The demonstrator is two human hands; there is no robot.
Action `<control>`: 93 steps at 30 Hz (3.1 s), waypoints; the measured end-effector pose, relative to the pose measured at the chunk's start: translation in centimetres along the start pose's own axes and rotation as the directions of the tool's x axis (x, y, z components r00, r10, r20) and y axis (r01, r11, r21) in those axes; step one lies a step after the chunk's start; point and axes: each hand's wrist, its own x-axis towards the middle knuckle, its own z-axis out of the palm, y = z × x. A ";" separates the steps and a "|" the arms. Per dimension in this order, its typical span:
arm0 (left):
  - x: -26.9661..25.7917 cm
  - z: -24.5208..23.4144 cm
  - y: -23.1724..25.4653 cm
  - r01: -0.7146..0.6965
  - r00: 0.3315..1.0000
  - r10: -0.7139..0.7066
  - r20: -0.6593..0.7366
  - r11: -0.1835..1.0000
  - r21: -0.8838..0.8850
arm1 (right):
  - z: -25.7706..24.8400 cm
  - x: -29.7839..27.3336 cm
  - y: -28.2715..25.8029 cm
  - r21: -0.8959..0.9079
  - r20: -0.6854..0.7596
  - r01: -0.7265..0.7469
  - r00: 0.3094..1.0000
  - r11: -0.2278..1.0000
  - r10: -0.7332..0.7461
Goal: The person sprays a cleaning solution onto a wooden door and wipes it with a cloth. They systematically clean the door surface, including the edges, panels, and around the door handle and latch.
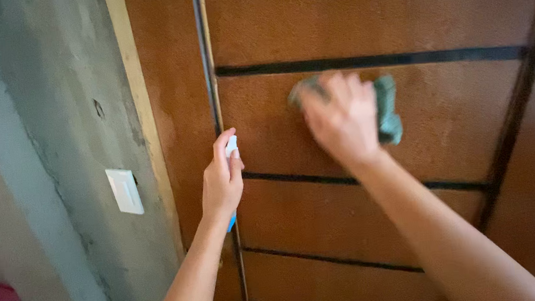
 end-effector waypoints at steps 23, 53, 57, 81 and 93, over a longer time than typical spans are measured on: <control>5.3 -4.7 -3.4 -0.121 0.987 0.147 0.062 0.943 -0.310 | 3.0 3.1 -5.1 -0.089 -0.071 -0.097 0.993 0.991 0.091; 5.4 -9.2 -8.6 -0.009 0.999 0.029 0.035 0.879 -0.477 | 4.3 -3.0 -15.2 0.271 0.436 0.143 0.864 0.952 -0.253; 5.8 -9.4 -9.5 -0.041 0.992 0.091 0.085 0.884 -0.465 | 5.9 3.1 -14.4 0.197 0.232 0.079 0.965 0.977 -0.125; 1.7 -12.9 -13.7 -0.032 0.985 0.093 0.145 0.925 -0.379 | 10.4 2.5 -20.2 0.119 0.237 0.186 0.948 0.975 -0.210; -0.7 -11.9 -14.0 0.106 0.974 -0.019 0.225 0.920 -0.378 | 8.4 -15.1 -24.6 0.269 0.547 0.323 0.724 0.907 -0.420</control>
